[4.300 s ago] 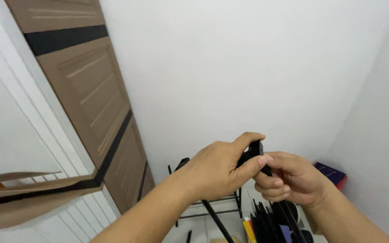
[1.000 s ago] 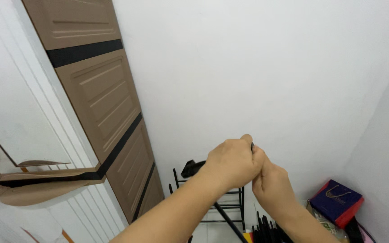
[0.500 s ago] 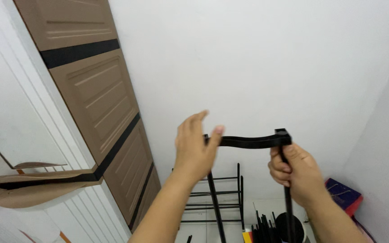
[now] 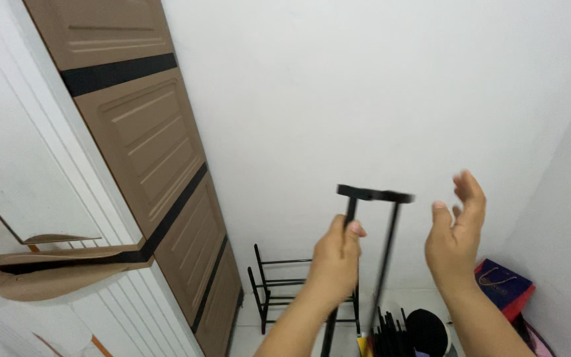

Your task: The person assembles a black metal rack by connecting multiple rods and plastic connectors. They repeatedly insert and remove pieces to align them correctly, then place the partially assembled frame on the floor next to other components.

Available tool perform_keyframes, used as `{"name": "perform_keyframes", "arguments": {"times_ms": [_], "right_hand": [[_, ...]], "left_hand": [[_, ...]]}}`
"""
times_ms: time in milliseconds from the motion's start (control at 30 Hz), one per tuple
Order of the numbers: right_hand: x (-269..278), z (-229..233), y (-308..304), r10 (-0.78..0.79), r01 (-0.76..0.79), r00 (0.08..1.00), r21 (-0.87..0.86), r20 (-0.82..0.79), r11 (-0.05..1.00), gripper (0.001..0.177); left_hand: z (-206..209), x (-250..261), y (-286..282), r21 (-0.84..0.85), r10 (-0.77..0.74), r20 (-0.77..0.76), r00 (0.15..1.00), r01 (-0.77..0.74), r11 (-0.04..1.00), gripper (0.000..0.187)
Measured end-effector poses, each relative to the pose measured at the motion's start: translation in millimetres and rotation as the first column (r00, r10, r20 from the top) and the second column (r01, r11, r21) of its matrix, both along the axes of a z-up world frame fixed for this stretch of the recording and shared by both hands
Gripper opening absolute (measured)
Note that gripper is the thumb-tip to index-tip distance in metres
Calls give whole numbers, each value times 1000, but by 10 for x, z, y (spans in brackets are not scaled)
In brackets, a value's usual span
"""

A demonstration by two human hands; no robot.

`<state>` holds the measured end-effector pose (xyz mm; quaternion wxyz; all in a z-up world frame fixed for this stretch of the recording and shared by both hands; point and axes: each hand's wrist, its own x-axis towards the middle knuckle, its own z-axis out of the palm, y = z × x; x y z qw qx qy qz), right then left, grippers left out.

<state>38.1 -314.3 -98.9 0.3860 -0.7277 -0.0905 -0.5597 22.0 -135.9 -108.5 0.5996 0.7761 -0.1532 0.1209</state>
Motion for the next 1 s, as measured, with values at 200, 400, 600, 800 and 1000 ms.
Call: {"name": "perform_keyframes", "arguments": {"times_ms": [200, 400, 600, 800, 1000], "right_hand": [[55, 328, 278, 389, -439, 890, -214, -238, 873, 35], [313, 450, 321, -42, -159, 917, -460, -397, 873, 33], [646, 300, 210, -118, -296, 748, -487, -653, 822, 44], [812, -198, 104, 486, -451, 833, 186, -264, 873, 37], [816, -252, 30, 363, -360, 928, 49, -85, 932, 44]], "left_hand": [[-25, 17, -289, 81, 1, 91, 996, -9, 997, 29], [-129, 131, -397, 313, 56, -29, 998, -45, 949, 32], [-443, 359, -452, 392, 79, -73, 994, -44, 919, 34], [-275, 496, -304, 179, 3, -89, 996, 13, 984, 41], [107, 325, -311, 5, -149, -314, 937, 159, 987, 42]]}}
